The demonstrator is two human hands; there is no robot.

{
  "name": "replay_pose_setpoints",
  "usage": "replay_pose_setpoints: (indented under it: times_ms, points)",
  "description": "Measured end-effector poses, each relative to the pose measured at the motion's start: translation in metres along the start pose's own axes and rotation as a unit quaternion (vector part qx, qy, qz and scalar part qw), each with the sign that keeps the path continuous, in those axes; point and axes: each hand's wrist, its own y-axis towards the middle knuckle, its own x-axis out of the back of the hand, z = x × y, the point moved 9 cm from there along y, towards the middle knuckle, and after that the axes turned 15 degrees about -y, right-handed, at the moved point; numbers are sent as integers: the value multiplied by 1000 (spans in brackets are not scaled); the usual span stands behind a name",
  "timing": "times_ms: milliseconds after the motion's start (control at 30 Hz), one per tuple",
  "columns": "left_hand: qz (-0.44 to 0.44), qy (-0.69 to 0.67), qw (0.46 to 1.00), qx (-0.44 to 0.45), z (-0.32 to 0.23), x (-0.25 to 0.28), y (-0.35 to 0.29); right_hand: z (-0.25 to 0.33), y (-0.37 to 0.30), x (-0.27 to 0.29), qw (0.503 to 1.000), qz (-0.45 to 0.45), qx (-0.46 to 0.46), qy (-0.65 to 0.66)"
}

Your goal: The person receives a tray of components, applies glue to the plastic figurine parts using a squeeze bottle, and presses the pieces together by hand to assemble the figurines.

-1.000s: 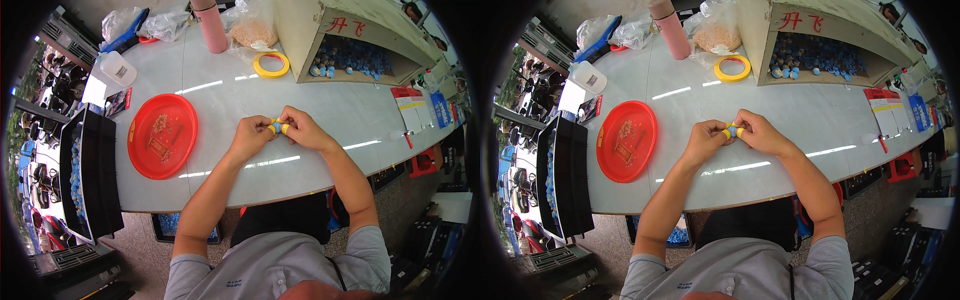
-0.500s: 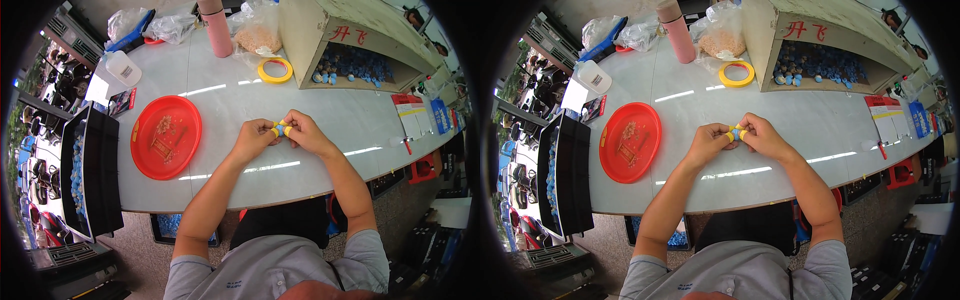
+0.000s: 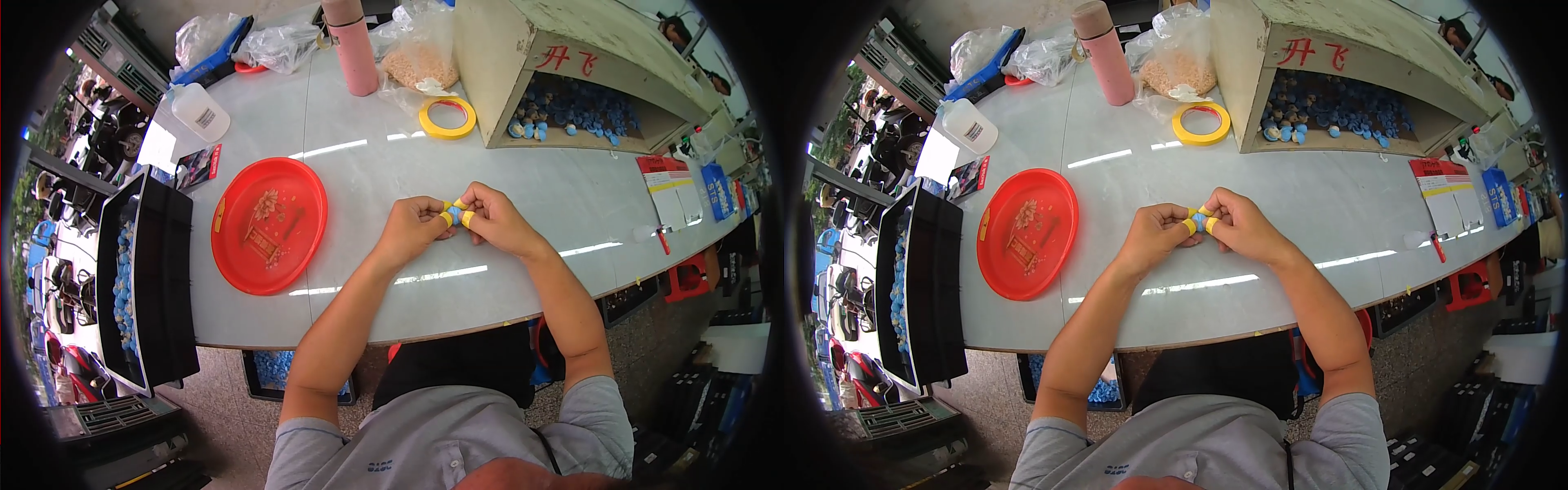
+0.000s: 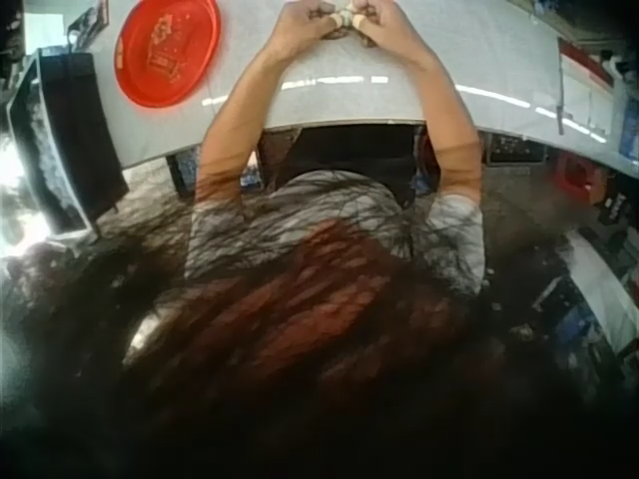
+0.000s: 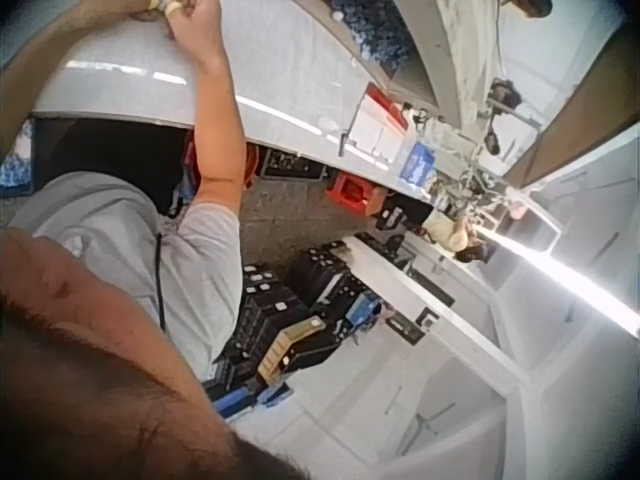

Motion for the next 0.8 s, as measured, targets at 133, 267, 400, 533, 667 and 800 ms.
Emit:
replay_pose_setpoints:
  times_ms: [133,267,400,533,667,800]
  points:
    - [6,18,1000,-8,0,-1,0,-2,0,-1,1000,11,9,-10]
    - [7,16,1000,-16,2,1,1,-1,1,-2,999,14,18,-23]
    - [5,29,999,-18,3,1,1,2,0,-3,999,14,21,-32]
    - [3,41,999,-26,2,1,1,3,-1,-3,999,8,26,-41]
    - [3,39,999,-27,5,3,2,2,-1,-4,999,8,24,-42]
    - [3,37,999,-28,2,1,1,0,0,-3,999,6,26,-44]
